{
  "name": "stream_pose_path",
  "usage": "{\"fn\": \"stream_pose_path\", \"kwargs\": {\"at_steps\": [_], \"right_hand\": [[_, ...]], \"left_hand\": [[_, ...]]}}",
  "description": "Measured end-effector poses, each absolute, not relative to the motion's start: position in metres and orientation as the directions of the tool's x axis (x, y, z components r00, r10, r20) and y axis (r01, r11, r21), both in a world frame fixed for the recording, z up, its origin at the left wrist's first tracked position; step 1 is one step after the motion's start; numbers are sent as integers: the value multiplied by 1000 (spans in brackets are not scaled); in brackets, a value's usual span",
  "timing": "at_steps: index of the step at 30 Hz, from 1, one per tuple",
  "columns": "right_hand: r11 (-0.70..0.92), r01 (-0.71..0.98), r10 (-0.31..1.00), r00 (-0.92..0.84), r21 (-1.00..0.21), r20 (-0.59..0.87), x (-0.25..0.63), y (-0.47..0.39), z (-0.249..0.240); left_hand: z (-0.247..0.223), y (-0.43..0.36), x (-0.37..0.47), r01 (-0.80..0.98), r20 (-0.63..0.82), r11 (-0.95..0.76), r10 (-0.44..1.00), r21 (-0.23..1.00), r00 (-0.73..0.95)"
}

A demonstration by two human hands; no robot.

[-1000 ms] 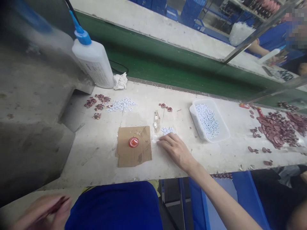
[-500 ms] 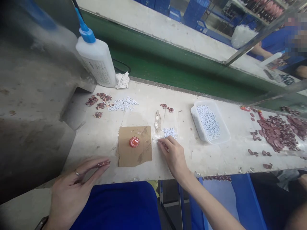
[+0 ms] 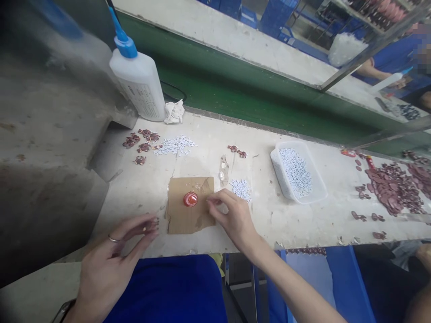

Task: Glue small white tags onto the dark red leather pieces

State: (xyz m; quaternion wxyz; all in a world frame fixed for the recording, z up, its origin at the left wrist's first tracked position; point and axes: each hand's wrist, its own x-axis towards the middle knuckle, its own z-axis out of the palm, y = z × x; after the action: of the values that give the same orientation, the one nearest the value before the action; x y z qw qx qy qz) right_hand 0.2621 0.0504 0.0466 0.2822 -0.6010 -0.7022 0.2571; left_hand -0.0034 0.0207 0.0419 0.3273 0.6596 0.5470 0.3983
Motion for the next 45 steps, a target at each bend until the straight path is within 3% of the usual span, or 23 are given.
{"fn": "stream_pose_path", "kwargs": {"at_steps": [7, 18, 25, 32, 38, 45], "right_hand": [[188, 634, 975, -215, -750, 62, 244, 58, 56], [187, 634, 975, -213, -751, 63, 246, 59, 52], [214, 606, 970, -227, -766, 90, 247, 59, 50], [186, 448, 981, -138, -875, 138, 232, 46, 78], [178, 231, 971, -199, -956, 133, 214, 32, 104], [142, 269, 966, -247, -953, 74, 215, 32, 103]], "left_hand": [[47, 27, -3, 537, 375, -379, 919, 754, 122], [42, 21, -1, 443, 270, -238, 963, 865, -10], [44, 21, 5, 437, 282, -263, 959, 860, 22], [56, 19, 15, 375, 222, -216, 975, 902, 29], [62, 18, 18, 339, 206, -216, 976, 916, 64], [63, 18, 18, 349, 204, -218, 976, 911, 76]]}}
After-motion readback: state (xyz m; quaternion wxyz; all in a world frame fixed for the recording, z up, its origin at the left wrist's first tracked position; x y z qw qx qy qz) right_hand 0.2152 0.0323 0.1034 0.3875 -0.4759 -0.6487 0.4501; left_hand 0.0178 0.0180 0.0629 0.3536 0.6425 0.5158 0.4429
